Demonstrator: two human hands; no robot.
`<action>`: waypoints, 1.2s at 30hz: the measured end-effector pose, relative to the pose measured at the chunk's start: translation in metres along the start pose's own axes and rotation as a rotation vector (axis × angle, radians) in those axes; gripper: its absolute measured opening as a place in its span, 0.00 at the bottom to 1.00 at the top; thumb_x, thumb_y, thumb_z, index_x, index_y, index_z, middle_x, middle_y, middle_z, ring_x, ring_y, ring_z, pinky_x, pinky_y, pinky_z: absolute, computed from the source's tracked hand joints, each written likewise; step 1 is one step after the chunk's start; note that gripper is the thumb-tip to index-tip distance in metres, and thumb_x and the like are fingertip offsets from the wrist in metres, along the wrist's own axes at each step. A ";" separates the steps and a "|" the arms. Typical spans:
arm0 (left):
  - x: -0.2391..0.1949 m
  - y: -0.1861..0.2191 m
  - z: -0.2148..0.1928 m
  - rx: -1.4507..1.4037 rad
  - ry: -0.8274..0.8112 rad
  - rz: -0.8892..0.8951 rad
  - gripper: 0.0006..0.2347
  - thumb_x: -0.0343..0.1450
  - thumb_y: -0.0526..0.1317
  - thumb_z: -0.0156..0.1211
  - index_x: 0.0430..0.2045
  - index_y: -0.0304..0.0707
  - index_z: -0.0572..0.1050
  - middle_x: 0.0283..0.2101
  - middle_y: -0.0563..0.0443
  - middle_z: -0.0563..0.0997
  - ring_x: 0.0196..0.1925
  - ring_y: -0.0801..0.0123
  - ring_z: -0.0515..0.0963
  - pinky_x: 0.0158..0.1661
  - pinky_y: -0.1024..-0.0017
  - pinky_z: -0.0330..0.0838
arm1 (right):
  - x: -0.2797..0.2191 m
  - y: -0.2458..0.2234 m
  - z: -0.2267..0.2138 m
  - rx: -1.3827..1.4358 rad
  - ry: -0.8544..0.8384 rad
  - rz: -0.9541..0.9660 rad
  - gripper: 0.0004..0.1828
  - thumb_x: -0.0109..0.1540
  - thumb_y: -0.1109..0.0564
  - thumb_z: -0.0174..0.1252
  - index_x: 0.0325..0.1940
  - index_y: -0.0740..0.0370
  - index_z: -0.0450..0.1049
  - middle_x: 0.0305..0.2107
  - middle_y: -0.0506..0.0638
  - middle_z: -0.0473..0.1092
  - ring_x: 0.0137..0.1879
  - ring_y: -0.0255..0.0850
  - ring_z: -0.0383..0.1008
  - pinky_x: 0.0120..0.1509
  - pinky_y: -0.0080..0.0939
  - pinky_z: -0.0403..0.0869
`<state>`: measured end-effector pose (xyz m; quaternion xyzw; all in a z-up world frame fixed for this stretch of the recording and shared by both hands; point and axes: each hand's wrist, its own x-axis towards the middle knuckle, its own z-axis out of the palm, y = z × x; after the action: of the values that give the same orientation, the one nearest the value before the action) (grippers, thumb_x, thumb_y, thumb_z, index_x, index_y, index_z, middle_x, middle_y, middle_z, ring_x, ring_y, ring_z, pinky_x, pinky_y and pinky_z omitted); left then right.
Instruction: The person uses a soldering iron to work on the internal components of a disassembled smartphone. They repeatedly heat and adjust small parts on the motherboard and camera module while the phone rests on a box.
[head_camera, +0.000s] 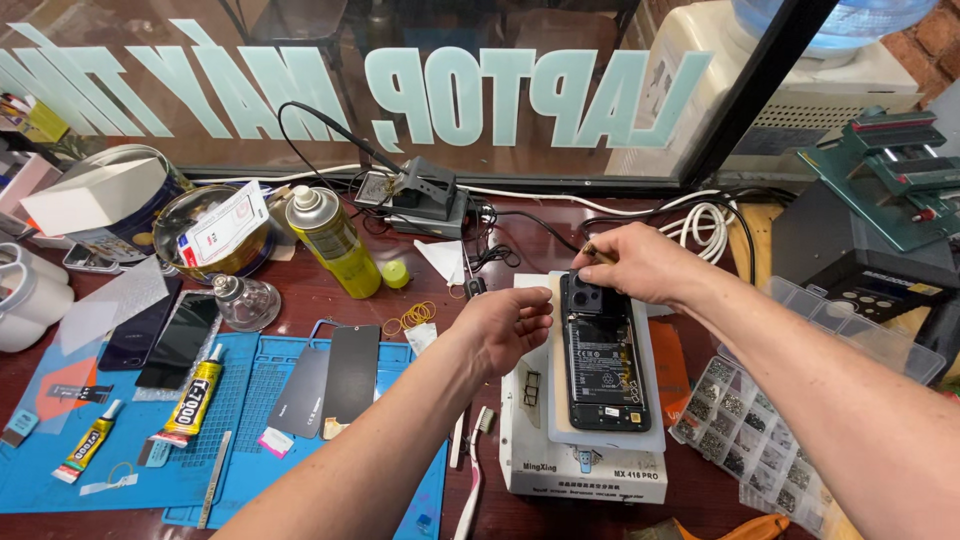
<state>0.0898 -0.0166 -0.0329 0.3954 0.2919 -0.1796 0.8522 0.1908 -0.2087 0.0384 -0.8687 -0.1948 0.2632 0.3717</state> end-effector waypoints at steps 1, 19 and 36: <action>0.000 0.001 0.001 0.005 -0.007 0.001 0.05 0.69 0.36 0.65 0.31 0.34 0.78 0.31 0.51 0.79 0.30 0.71 0.77 0.35 0.73 0.75 | -0.001 -0.001 0.000 -0.010 0.006 -0.013 0.12 0.59 0.57 0.64 0.46 0.61 0.83 0.31 0.48 0.80 0.35 0.33 0.75 0.39 0.36 0.73; -0.008 0.004 0.035 0.389 0.194 0.162 0.11 0.61 0.33 0.76 0.19 0.36 0.74 0.21 0.53 0.75 0.19 0.75 0.67 0.21 0.74 0.60 | -0.025 -0.006 0.006 -0.315 0.261 -0.174 0.20 0.53 0.50 0.70 0.48 0.55 0.82 0.38 0.51 0.78 0.42 0.42 0.78 0.48 0.42 0.75; -0.010 0.002 0.040 0.358 0.222 0.162 0.10 0.62 0.31 0.74 0.20 0.34 0.74 0.20 0.52 0.74 0.18 0.75 0.65 0.20 0.74 0.58 | -0.018 0.016 0.014 0.049 0.203 0.143 0.20 0.52 0.53 0.73 0.46 0.61 0.82 0.38 0.53 0.81 0.44 0.40 0.79 0.49 0.40 0.76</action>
<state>0.0972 -0.0452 -0.0046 0.5798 0.3149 -0.1149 0.7426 0.1706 -0.2214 0.0237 -0.8932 -0.0870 0.2044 0.3910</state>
